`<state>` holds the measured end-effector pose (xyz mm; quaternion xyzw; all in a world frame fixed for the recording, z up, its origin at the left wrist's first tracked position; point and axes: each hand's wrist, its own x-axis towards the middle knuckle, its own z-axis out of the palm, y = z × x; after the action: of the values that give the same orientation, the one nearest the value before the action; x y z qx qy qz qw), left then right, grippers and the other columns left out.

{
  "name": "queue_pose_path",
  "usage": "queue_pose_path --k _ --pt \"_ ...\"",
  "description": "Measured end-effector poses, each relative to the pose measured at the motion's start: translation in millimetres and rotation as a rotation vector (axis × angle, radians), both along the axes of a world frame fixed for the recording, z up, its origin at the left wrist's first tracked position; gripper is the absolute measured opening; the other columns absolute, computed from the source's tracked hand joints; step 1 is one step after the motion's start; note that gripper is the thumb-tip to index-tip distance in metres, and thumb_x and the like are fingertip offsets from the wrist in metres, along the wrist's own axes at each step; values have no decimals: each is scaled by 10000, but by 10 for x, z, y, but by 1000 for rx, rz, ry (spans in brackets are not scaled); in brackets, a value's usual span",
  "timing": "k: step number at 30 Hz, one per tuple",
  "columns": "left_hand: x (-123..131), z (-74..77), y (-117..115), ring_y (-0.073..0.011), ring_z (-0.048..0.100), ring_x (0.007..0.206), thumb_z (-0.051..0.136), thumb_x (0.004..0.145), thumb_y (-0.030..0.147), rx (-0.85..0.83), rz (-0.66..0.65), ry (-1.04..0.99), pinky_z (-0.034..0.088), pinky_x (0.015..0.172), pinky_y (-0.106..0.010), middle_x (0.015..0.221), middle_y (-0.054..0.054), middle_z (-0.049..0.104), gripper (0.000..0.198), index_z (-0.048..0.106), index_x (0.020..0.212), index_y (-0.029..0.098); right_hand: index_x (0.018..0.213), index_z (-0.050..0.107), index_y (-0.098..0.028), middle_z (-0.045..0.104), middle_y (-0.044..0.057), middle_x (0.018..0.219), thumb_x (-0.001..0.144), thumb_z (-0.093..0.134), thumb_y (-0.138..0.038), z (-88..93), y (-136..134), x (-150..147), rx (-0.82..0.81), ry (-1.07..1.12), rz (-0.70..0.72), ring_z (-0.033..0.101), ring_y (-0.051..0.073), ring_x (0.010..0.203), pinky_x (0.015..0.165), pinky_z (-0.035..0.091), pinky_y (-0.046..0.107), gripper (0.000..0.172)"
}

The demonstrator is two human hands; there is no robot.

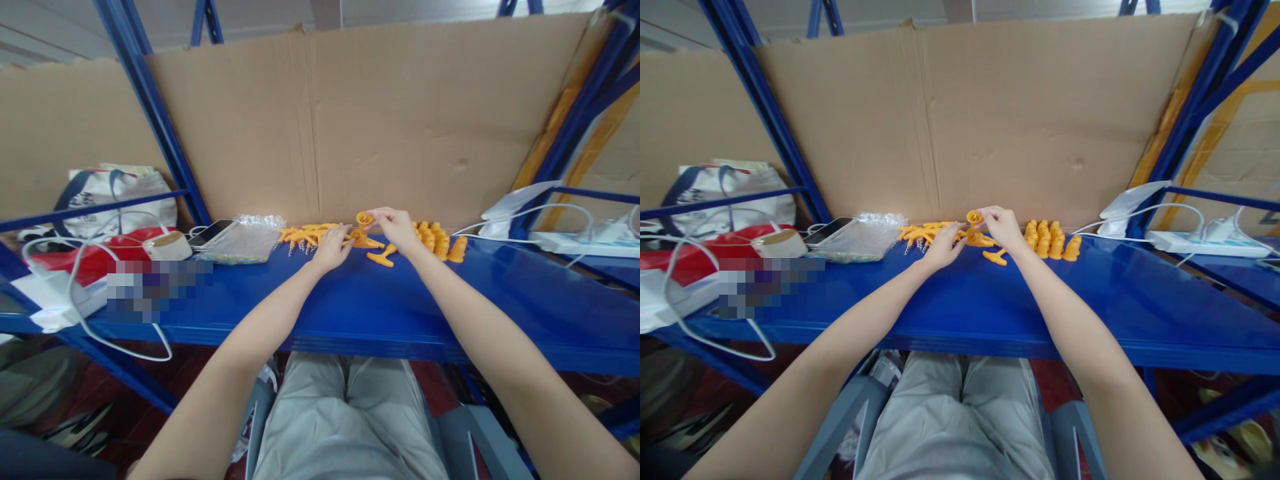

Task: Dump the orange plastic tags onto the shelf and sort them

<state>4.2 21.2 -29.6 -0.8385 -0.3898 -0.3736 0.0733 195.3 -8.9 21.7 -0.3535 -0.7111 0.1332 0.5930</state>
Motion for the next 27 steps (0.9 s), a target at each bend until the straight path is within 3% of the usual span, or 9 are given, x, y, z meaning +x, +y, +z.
queue_pose_path --k 6,9,17,20,23,25,27 --pt "19 31 -11 -245 664 1175 503 982 263 -68 -124 -83 487 1060 -396 1227 -130 724 307 626 1236 144 826 768 -170 748 33 688 870 562 -243 63 -119 -100 -166 169 72 741 205 879 1004 490 404 223" --pt "30 47 -41 -229 699 1070 517 978 285 -126 -155 -119 528 978 -353 1117 -98 755 271 656 1175 161 818 760 -174 763 36 740 865 592 -241 72 -120 -111 -238 259 123 747 191 793 944 527 391 187" --pt "92 133 -138 -218 689 847 497 970 247 -81 -31 -140 509 812 -322 860 -81 726 194 659 911 159 801 699 -177 758 51 916 895 615 -262 48 -30 -45 -307 367 181 729 146 677 817 566 343 151" --pt "78 163 -169 -235 679 854 500 950 226 -12 70 -35 479 845 -357 844 -86 722 182 652 866 169 871 653 -187 730 48 915 928 586 -354 -23 75 4 -296 258 106 715 151 665 784 580 358 188" --pt "47 203 -222 -261 684 923 497 944 220 35 151 78 424 962 -434 898 -99 746 189 668 877 175 1064 628 -195 712 100 1056 937 571 -427 -106 129 52 -153 15 -54 724 218 881 872 572 445 270" --pt "29 233 -261 -274 684 961 502 948 234 53 178 132 372 1028 -489 937 -104 758 195 680 890 177 1232 598 -201 659 153 1259 936 568 -407 -145 94 71 12 -255 -182 657 283 1134 1015 484 569 362" --pt "17 260 -292 -280 682 984 505 957 251 68 183 161 335 1060 -524 960 -107 763 203 686 903 179 1371 545 -227 565 163 1432 944 539 -347 -162 19 72 143 -550 -268 533 320 1321 1125 304 687 443"
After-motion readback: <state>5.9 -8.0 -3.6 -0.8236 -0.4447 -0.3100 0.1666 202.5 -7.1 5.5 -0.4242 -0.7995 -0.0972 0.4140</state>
